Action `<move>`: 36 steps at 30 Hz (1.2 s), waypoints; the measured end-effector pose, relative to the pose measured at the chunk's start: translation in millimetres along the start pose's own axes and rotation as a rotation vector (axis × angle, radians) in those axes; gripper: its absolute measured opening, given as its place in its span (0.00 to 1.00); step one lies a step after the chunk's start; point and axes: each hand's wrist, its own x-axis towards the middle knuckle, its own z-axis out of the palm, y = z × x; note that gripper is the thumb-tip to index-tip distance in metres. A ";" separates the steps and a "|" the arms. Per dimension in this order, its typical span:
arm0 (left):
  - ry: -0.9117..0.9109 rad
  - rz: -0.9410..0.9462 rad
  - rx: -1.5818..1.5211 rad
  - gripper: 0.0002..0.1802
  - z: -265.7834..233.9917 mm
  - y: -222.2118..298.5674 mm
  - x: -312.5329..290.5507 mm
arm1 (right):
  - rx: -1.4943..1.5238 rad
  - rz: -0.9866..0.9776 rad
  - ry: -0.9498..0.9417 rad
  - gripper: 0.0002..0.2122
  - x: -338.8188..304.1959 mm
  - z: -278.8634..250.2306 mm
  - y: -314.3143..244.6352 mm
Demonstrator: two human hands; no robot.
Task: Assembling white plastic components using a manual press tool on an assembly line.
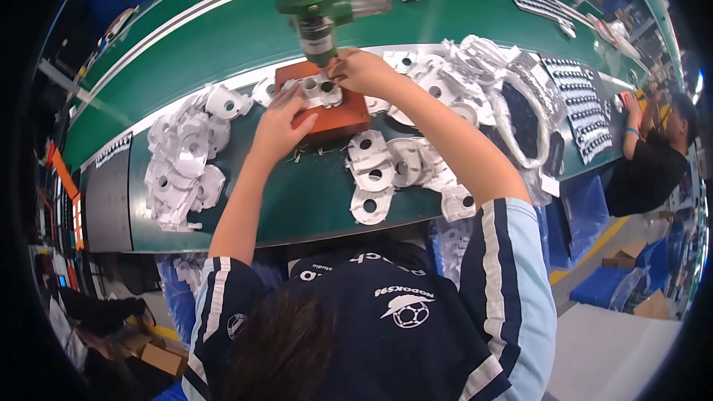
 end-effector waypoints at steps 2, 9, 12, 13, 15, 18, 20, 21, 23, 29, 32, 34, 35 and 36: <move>0.014 -0.009 0.029 0.15 -0.5 1.0 -0.1 | -0.032 -0.034 -0.048 0.07 1.2 3.1 9.7; 0.019 -0.063 0.009 0.15 -3.7 0.8 -5.0 | -0.375 -0.326 0.060 0.05 0.2 8.6 4.3; 0.012 -0.093 -0.040 0.16 0.9 2.5 -0.1 | -0.417 -0.227 0.001 0.06 -0.2 6.4 3.8; 0.015 -0.062 -0.014 0.16 0.9 0.3 -0.5 | -0.419 -0.226 0.005 0.06 2.2 5.9 2.8; 0.003 -0.059 -0.009 0.16 0.1 3.7 1.2 | -0.456 -0.150 -0.163 0.06 6.8 2.8 2.4; -0.002 -0.070 0.001 0.15 -2.7 1.9 -1.8 | -0.079 0.153 -0.199 0.08 8.7 -4.9 0.5; 0.010 -0.074 -0.014 0.16 -3.7 -1.0 -6.0 | 0.325 0.221 -0.018 0.08 -0.1 -18.0 -11.1; 0.007 -0.059 -0.007 0.16 -0.2 -1.3 -3.9 | 0.307 0.272 -0.025 0.09 -5.1 -22.9 -10.9; 0.015 -0.044 0.020 0.16 -1.1 -2.8 -4.7 | 0.363 0.317 -0.005 0.10 -9.8 -16.3 -7.3; 0.018 -0.027 0.014 0.15 1.2 -2.9 -1.9 | 0.777 0.405 0.142 0.07 -11.3 1.8 -13.5; 0.012 -0.022 -0.001 0.16 -0.3 -2.6 -3.3 | 0.632 0.397 0.161 0.07 -7.8 18.1 -12.0; -0.003 -0.043 -0.011 0.16 -1.0 -2.1 -4.7 | 0.591 0.429 0.181 0.08 -5.0 24.9 -13.3; -0.007 -0.055 -0.011 0.16 -1.7 -1.8 -4.7 | 0.519 0.392 0.186 0.08 -4.5 26.0 -15.3; -0.005 -0.055 -0.011 0.16 -3.0 -1.7 -4.9 | 0.445 0.355 0.191 0.08 -4.3 26.5 -17.2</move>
